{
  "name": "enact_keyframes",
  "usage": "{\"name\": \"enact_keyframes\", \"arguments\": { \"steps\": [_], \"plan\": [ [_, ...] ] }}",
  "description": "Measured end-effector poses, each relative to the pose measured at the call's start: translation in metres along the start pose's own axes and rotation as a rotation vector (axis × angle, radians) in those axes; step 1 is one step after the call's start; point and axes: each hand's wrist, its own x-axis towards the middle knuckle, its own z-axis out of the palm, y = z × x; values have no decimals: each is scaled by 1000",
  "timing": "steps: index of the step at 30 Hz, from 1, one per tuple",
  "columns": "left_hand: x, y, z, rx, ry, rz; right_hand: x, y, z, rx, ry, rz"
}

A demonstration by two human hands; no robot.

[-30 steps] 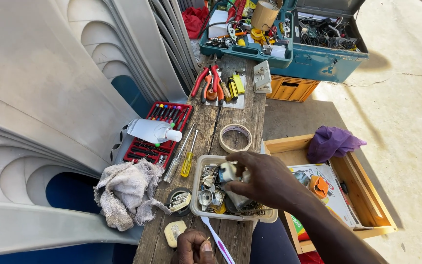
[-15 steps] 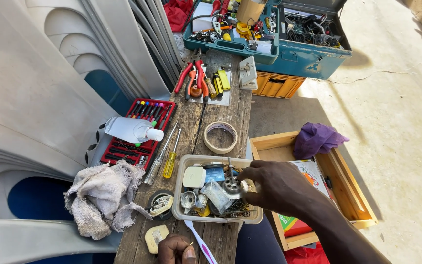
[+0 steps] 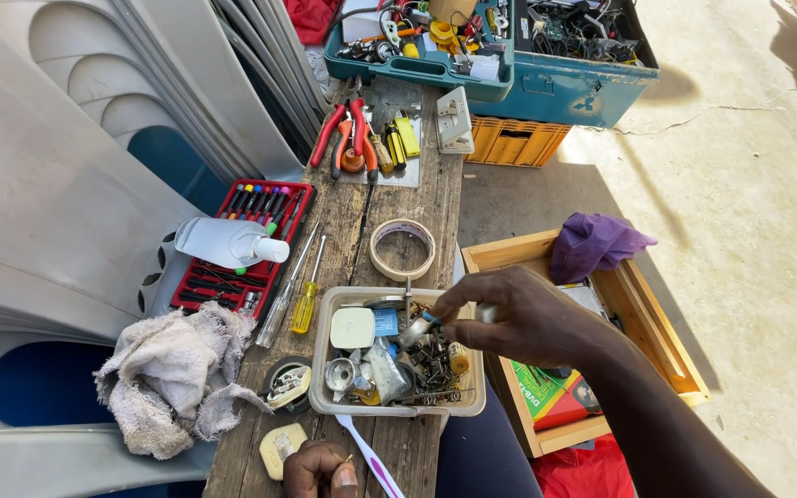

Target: The person disassembles a white electrical plug, searches through a container of small parts, and attempts to reassemble the plug using a screwdriver. They handle screws, a plug housing, and a toothbrush-like tool during the process.

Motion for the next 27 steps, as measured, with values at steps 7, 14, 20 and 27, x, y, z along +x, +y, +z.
{"name": "enact_keyframes", "arguments": {
  "steps": [7, 14, 20, 27],
  "plan": [
    [-6, -15, -4, -1, -8, -13, -9, 26, 2, -53, -2, -52],
    [-5, -6, -1, -15, 12, -15, -3, 12, 25, -519, -215, 121],
    [-9, -1, 0, -13, 31, -57, 9, -7, 38, -649, -323, 165],
    [-5, 4, 4, -40, 43, -6, 11, 12, 39, -543, -169, -9]
  ]
}}
